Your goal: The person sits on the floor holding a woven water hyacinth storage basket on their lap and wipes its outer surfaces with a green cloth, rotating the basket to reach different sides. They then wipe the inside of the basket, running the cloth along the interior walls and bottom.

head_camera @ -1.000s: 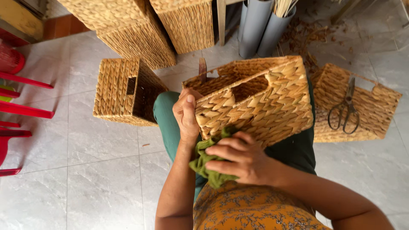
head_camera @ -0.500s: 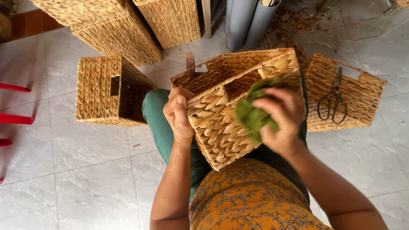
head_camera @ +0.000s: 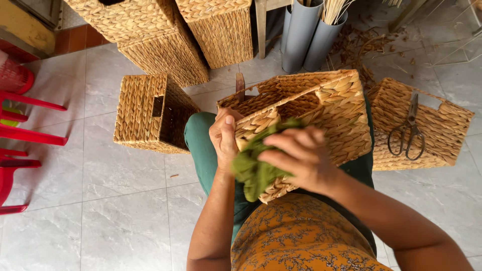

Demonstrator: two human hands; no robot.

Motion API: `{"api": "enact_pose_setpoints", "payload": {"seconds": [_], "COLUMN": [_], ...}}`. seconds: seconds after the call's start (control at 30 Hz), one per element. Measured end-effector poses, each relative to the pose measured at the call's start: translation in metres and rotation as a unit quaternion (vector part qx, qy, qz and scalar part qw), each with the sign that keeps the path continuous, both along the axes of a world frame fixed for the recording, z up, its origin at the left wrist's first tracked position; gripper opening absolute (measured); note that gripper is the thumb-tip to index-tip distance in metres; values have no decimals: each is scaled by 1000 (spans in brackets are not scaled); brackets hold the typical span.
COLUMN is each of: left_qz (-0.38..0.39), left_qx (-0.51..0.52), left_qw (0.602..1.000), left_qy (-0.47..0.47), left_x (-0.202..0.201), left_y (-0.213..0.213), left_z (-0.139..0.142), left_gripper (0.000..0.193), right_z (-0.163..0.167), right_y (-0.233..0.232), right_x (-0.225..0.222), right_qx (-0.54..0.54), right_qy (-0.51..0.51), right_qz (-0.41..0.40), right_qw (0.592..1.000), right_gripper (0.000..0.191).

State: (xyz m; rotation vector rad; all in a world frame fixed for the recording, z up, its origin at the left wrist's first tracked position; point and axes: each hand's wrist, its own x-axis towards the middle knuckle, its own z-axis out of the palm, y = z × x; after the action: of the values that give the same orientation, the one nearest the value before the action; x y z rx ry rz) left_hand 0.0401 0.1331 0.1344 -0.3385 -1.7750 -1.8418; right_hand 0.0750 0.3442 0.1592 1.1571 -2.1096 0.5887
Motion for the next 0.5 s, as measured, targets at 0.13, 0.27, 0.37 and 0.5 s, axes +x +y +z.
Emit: {"api": "enact_pose_setpoints", "payload": {"seconds": [0.13,0.27,0.37,0.5], "left_qz": [10,11,11,13], "left_qx": [-12,-26,-21,0], "left_qw": [1000,1000,1000,1000], "left_qy": [6,7,4,12], "left_x": [3,3,2,3], "left_y": [2,3,4,1], "left_z": [0,3,2,-1], "left_gripper": [51,50,50,50], "right_z": [8,0,-17,-20], "right_y": [75,107,89,41], "right_x": [-29,-35,-36,-4], "right_qx": [0,-58,-125,-96], "right_qy": [10,-73,-38,-66], "right_qz": [-163,-259,-224,-149], "right_qw": [987,961,966,982], "right_gripper": [30,38,32,35]}}
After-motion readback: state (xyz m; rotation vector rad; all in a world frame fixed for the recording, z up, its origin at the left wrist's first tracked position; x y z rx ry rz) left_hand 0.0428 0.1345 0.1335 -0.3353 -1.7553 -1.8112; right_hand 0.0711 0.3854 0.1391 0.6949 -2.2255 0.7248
